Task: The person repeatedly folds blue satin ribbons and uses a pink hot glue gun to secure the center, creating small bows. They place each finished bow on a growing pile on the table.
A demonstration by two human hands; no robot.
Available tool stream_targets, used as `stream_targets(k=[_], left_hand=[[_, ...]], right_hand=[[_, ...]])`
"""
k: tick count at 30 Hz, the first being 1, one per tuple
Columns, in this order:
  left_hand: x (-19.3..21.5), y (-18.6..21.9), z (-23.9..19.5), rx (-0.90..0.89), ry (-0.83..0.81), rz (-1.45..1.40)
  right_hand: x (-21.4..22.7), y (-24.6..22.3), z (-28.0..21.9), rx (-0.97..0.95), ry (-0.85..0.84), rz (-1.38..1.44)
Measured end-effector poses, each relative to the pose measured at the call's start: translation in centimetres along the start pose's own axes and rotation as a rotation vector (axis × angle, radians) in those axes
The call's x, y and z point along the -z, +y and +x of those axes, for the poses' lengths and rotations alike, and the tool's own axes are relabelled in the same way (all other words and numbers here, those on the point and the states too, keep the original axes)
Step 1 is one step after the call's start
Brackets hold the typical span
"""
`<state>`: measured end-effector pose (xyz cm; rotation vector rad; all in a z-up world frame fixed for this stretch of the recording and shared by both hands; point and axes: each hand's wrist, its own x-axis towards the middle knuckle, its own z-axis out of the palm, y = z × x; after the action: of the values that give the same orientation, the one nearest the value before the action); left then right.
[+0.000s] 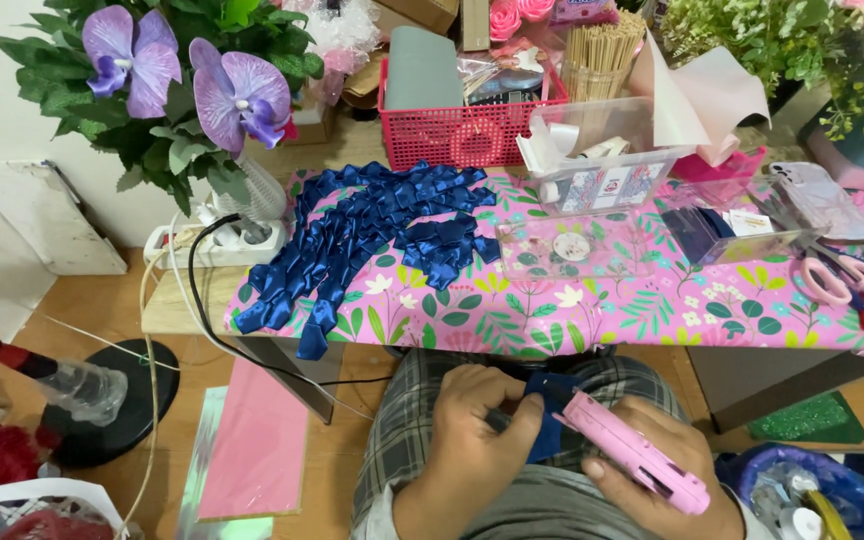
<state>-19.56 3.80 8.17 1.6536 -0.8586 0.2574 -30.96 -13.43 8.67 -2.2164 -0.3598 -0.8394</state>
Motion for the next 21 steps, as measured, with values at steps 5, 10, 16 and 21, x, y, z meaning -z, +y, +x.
stream_targets(k=[5,10,16,21], left_hand=[[0.3,0.7,0.1,-0.058,0.021,0.018],[0.5,1.2,0.4,-0.12,0.029,0.056],[0.4,1.0,0.2,-0.13,0.019,0.067],[0.4,1.1,0.2,-0.145,0.023,0.076]], right_hand=[[-0.4,-0.3,0.3,-0.029,0.027,0.021],[-0.2,0.2,0.0,-0.065,0.014,-0.042],[-0.2,0.1,0.2,-0.059,0.017,-0.042],[-0.1,0.1,0.2,-0.024,0.02,-0.07]])
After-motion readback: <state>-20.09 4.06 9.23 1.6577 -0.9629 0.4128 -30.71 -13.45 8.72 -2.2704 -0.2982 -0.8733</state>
